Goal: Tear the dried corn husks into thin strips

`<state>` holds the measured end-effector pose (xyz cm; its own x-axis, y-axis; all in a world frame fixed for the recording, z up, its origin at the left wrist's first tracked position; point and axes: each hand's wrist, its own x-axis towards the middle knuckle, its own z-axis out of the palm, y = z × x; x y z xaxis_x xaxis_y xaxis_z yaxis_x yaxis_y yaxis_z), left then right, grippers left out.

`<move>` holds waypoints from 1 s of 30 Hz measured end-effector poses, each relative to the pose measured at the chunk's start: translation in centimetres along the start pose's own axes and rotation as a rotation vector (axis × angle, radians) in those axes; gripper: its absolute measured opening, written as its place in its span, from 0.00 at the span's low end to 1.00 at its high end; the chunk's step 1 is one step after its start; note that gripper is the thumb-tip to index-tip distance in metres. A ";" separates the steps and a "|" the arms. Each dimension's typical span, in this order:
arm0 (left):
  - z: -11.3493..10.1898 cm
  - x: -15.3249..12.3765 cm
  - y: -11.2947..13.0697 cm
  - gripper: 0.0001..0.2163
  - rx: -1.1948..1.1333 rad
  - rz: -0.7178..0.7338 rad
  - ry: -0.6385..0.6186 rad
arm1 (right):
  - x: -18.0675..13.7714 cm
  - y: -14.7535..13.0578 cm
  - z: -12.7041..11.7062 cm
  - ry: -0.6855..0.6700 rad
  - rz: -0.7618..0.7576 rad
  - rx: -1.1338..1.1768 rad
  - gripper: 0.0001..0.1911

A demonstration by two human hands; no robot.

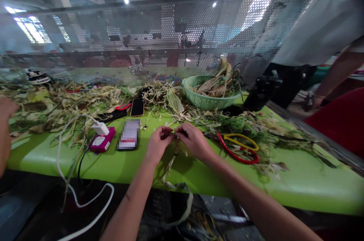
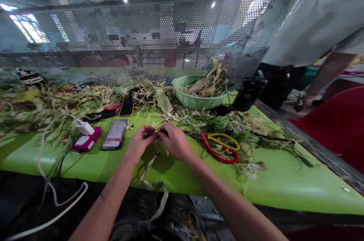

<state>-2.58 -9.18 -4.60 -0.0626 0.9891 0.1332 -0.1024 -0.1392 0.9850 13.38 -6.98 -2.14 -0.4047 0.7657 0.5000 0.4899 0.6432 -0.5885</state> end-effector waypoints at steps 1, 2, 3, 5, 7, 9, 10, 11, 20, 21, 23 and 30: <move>0.0 0.0 -0.1 0.12 -0.048 -0.032 -0.010 | 0.0 0.0 0.0 0.002 -0.001 0.010 0.03; -0.1 0.0 -0.1 0.12 -0.088 -0.055 -0.013 | 0.0 0.0 0.0 0.000 -0.005 0.020 0.03; -0.1 0.0 -0.1 0.12 -0.117 -0.071 -0.013 | 0.0 0.1 0.0 -0.006 -0.012 0.029 0.03; -0.1 -0.1 0.1 0.11 -0.154 -0.094 -0.004 | 0.1 0.0 -0.1 -0.029 -0.037 0.041 0.03; -0.1 -0.2 0.4 0.10 -0.184 -0.112 0.001 | 0.1 -0.1 -0.2 -0.055 -0.065 0.043 0.04; 0.0 -0.2 0.7 0.09 -0.209 -0.131 0.001 | 0.1 -0.2 -0.3 -0.066 -0.081 0.035 0.04; -0.1 -0.3 0.8 0.08 -0.220 -0.141 -0.003 | 0.1 -0.3 -0.3 -0.068 -0.085 0.028 0.04; -0.1 -0.3 0.9 0.08 -0.230 -0.149 -0.009 | 0.1 -0.3 -0.4 -0.071 -0.086 0.021 0.04; -0.2 -0.5 0.9 0.13 -0.225 -0.166 -0.039 | 0.0 -0.2 -0.4 -0.093 -0.083 -0.035 0.05; -0.2 -0.4 0.8 0.13 -0.215 -0.155 -0.042 | 0.0 -0.2 -0.5 -0.092 -0.084 -0.037 0.04; -0.2 -0.3 0.6 0.14 -0.194 -0.131 -0.046 | 0.0 -0.3 -0.5 -0.087 -0.089 -0.036 0.04; -0.1 0.0 0.0 0.11 -0.049 -0.048 -0.029 | -0.1 -0.1 -0.3 -0.076 -0.089 -0.019 0.04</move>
<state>-2.72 -9.20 -4.57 -0.0280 0.9956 0.0896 -0.1535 -0.0928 0.9838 13.62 -7.10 -1.92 -0.5039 0.7046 0.4996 0.4641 0.7087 -0.5314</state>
